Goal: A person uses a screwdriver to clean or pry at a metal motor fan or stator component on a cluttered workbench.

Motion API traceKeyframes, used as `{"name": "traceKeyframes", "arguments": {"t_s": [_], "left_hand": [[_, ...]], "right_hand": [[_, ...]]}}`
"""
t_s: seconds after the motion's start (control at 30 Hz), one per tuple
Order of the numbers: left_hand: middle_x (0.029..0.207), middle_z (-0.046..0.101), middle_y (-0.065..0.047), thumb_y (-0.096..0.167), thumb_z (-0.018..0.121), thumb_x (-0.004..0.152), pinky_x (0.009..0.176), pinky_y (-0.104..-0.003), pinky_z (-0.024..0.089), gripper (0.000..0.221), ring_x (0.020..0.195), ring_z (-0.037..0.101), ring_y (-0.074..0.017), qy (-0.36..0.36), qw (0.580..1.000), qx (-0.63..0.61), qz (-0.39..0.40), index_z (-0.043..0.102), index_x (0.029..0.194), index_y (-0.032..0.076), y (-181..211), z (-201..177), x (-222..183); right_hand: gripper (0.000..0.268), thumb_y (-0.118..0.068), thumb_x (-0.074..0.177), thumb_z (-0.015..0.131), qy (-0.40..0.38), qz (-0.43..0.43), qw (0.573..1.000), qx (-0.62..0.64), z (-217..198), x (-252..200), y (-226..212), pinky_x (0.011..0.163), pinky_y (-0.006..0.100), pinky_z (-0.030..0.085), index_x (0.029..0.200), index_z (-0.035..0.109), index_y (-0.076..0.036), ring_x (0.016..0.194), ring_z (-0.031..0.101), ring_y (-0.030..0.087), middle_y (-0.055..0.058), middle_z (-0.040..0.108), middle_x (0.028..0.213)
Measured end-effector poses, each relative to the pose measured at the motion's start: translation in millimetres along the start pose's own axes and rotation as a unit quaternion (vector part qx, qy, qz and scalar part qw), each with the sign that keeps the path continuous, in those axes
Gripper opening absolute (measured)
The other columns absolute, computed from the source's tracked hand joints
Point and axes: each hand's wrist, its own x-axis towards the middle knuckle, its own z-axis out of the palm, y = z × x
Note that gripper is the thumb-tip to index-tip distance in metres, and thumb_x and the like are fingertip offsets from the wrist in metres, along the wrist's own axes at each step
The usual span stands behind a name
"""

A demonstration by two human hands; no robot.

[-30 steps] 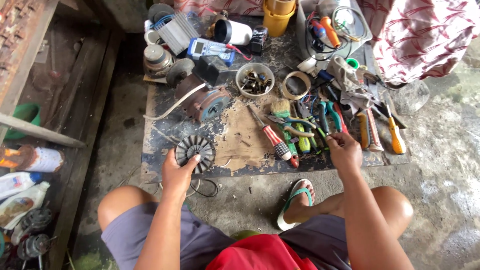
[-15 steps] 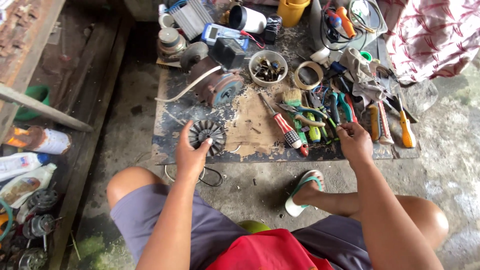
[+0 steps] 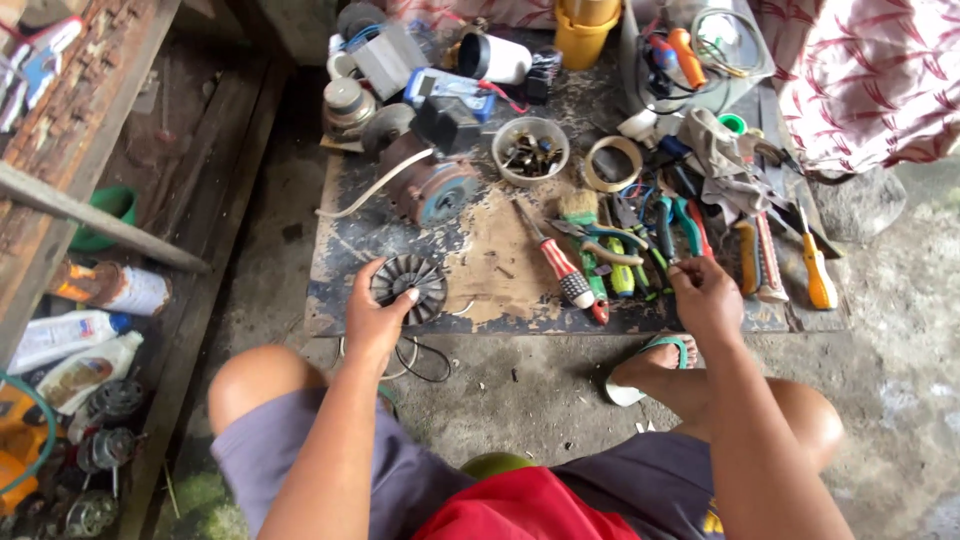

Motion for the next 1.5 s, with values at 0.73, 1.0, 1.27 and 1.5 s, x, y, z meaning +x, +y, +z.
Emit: {"name": "traceKeyframes", "arguments": {"t_s": [0.73, 1.0, 1.27, 1.5], "left_hand": [[0.117, 0.067, -0.027, 0.008, 0.088, 0.077, 0.084, -0.047, 0.055, 0.076, 0.105, 0.065, -0.0331, -0.013, 0.995, -0.102, 0.006, 0.054, 0.144, 0.008, -8, -5, 10], [0.109, 0.072, -0.022, 0.014, 0.095, 0.065, 0.080, -0.041, 0.056, 0.074, 0.099, 0.071, -0.0312, 0.028, 0.999, -0.028, 0.029, 0.066, 0.133, 0.007, -42, 8, 25], [0.106, 0.072, -0.019, 0.008, 0.093, 0.069, 0.081, -0.040, 0.056, 0.073, 0.095, 0.068, -0.0253, 0.018, 0.995, -0.095, 0.025, 0.063, 0.135, 0.004, -35, 1, 22], [0.108, 0.071, -0.020, 0.007, 0.092, 0.073, 0.083, -0.040, 0.057, 0.072, 0.097, 0.069, -0.0256, 0.009, 0.994, -0.109, 0.018, 0.060, 0.138, 0.004, -36, 0, 22]], "right_hand": [[0.025, -0.029, 0.092, 0.074, 0.042, 0.021, 0.999, 0.028, -1, -13, -26, 0.084, 0.045, 0.053, 0.114, 0.075, -0.019, 0.088, 0.072, 0.026, 0.003, 0.074, 0.088], [0.031, -0.034, 0.080, 0.082, 0.008, 0.037, 0.999, 0.014, -1, 0, -31, 0.081, 0.042, 0.055, 0.107, 0.076, -0.021, 0.084, 0.073, 0.025, 0.001, 0.072, 0.082], [0.021, -0.019, 0.094, 0.072, -0.025, 0.045, 0.988, 0.143, -5, 24, -10, 0.059, 0.031, 0.056, 0.107, 0.074, -0.003, 0.061, 0.067, 0.019, 0.010, 0.070, 0.077], [0.029, -0.002, 0.078, 0.075, -0.088, 0.029, 0.986, 0.139, -18, 34, -15, 0.049, 0.033, 0.062, 0.107, 0.073, 0.003, 0.057, 0.067, 0.024, 0.019, 0.067, 0.077]]}}
